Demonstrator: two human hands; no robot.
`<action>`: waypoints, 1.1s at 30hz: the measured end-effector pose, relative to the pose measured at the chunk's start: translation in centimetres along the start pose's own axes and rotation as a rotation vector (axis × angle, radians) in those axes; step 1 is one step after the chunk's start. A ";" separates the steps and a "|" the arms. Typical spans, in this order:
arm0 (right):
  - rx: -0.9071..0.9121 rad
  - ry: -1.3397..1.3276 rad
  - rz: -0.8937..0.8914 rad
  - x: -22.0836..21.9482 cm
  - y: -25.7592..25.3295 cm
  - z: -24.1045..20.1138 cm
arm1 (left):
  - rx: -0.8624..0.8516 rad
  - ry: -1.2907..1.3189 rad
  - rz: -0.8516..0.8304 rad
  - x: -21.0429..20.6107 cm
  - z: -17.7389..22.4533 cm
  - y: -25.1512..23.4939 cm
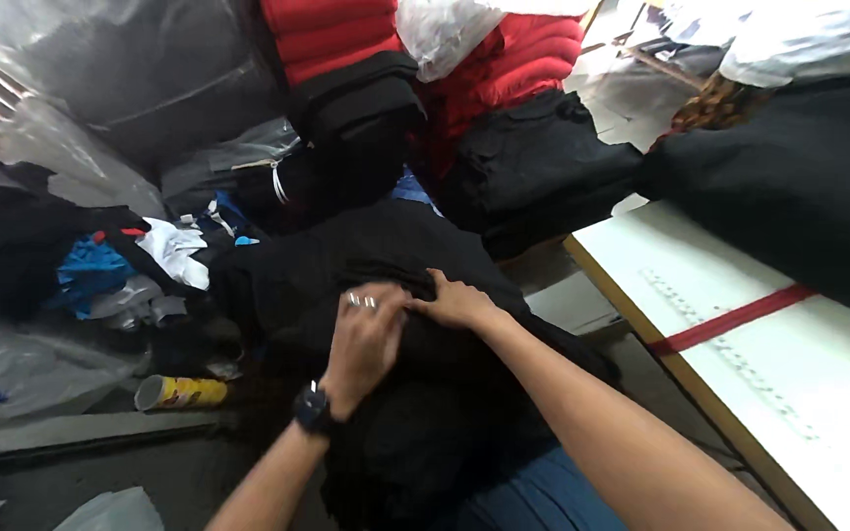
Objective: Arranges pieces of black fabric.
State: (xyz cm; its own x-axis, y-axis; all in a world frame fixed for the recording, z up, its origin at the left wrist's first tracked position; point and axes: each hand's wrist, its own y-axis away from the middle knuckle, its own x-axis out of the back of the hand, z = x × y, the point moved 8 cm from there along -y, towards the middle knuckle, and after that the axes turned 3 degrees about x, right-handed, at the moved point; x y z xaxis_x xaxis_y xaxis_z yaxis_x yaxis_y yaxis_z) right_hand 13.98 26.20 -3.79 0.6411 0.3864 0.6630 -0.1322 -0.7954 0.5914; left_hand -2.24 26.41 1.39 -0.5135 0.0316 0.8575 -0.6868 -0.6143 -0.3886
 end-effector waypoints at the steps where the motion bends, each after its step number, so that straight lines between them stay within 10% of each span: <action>1: -0.008 -0.013 -0.026 0.0 -0.4 0.2 | -0.012 0.071 -0.083 -0.1 1.7 2.9; 4: 0.000 -0.018 -0.039 -0.4 -1.0 0.0 | 0.119 0.105 -0.598 -2.0 2.7 12.3; 8: 0.016 -0.016 -0.009 -0.6 -0.5 0.2 | 0.194 0.094 -0.884 -0.2 1.1 16.5; 14: 0.215 -0.071 0.026 -0.4 2.1 -0.5 | -0.045 0.142 -0.595 7.4 1.0 1.1; 18: 0.249 -0.006 0.134 -0.2 4.3 -1.5 | -0.043 0.266 -0.531 2.4 -2.4 -6.4; 25: 0.011 -0.012 -0.058 -0.3 -1.6 0.7 | -0.009 -0.023 0.011 1.1 0.3 -1.0; 30: 0.012 -0.050 -0.098 -0.6 -2.4 0.9 | 0.272 0.169 -0.835 -2.4 2.2 15.0; 33: 0.031 -0.059 -0.072 -0.6 -2.2 1.2 | 0.241 0.205 -0.903 0.3 1.2 15.8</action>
State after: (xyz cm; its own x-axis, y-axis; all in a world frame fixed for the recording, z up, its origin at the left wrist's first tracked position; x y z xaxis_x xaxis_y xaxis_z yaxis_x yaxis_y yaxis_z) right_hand 14.74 27.14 -6.04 0.6918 0.4152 0.5907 -0.0618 -0.7811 0.6214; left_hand -12.65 15.79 -4.14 0.0622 0.6963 0.7151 -0.7554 -0.4354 0.4897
